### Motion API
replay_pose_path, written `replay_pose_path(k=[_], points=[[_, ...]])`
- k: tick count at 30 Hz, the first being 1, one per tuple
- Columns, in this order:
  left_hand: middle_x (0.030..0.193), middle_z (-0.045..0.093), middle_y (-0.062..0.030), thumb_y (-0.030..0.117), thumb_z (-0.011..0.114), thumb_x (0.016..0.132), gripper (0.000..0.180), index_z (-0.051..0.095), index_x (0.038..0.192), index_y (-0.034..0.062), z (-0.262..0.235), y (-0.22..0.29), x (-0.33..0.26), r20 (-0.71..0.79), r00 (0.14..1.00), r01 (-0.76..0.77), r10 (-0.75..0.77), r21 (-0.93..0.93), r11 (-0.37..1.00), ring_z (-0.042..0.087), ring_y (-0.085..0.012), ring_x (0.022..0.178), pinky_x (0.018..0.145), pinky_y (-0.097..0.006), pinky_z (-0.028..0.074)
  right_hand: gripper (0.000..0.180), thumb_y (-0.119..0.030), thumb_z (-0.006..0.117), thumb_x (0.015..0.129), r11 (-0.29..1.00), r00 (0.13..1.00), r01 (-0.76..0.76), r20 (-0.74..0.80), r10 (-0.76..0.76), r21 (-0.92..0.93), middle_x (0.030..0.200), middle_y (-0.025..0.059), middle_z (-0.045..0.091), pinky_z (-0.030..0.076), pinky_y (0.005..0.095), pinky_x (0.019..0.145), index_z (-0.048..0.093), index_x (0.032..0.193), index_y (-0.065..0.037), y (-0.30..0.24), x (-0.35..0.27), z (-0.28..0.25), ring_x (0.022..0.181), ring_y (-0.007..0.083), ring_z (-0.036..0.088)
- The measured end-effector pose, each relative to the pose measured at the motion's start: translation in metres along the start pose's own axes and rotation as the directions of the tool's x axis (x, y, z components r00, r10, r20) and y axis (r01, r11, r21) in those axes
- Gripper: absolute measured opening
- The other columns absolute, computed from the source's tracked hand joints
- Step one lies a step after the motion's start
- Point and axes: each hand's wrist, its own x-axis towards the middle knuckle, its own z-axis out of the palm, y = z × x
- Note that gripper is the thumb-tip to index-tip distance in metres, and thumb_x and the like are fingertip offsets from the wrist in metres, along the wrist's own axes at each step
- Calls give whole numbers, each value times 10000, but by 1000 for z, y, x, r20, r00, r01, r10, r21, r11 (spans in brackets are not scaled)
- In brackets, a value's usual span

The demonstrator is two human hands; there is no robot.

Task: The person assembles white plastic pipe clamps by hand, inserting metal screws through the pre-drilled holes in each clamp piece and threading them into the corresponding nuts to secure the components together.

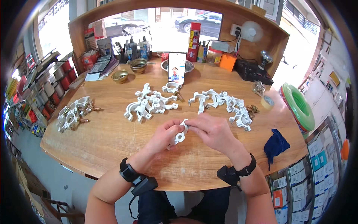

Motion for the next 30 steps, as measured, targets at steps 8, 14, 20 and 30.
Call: replay_pose_path(k=[8,14,20,30], points=[[712,505,72,268,529,795,198,533,937,131,-2,-1,5,-23,999,32,-31,38,999,427,-6,563,395,-158,294,124,-169,620,704,985,999,33,8,-32,-171,707,28,546,439,291,490,596,812,-114,0,-1,1,618,195,564],[717,468,57,244,490,817,199,500,958,103,-1,-1,5,-29,999,48,-45,119,992,402,-14,537,357,-163,284,115,-193,621,706,977,999,-8,37,17,-214,707,27,532,424,302,471,567,765,-111,1,0,3,607,203,557],[712,513,38,321,547,782,296,528,974,97,-7,-2,10,-55,998,38,-30,139,990,448,-38,553,406,-179,315,119,-173,612,710,975,999,20,29,-14,-220,716,26,540,425,319,471,561,798,-112,5,-2,5,605,218,560],[753,523,43,294,541,791,265,528,975,104,2,2,4,-100,995,28,-15,128,991,449,-30,609,439,-181,307,96,-150,609,696,974,999,-24,25,30,-226,683,34,546,420,311,464,552,759,-104,6,-3,8,590,218,559]])
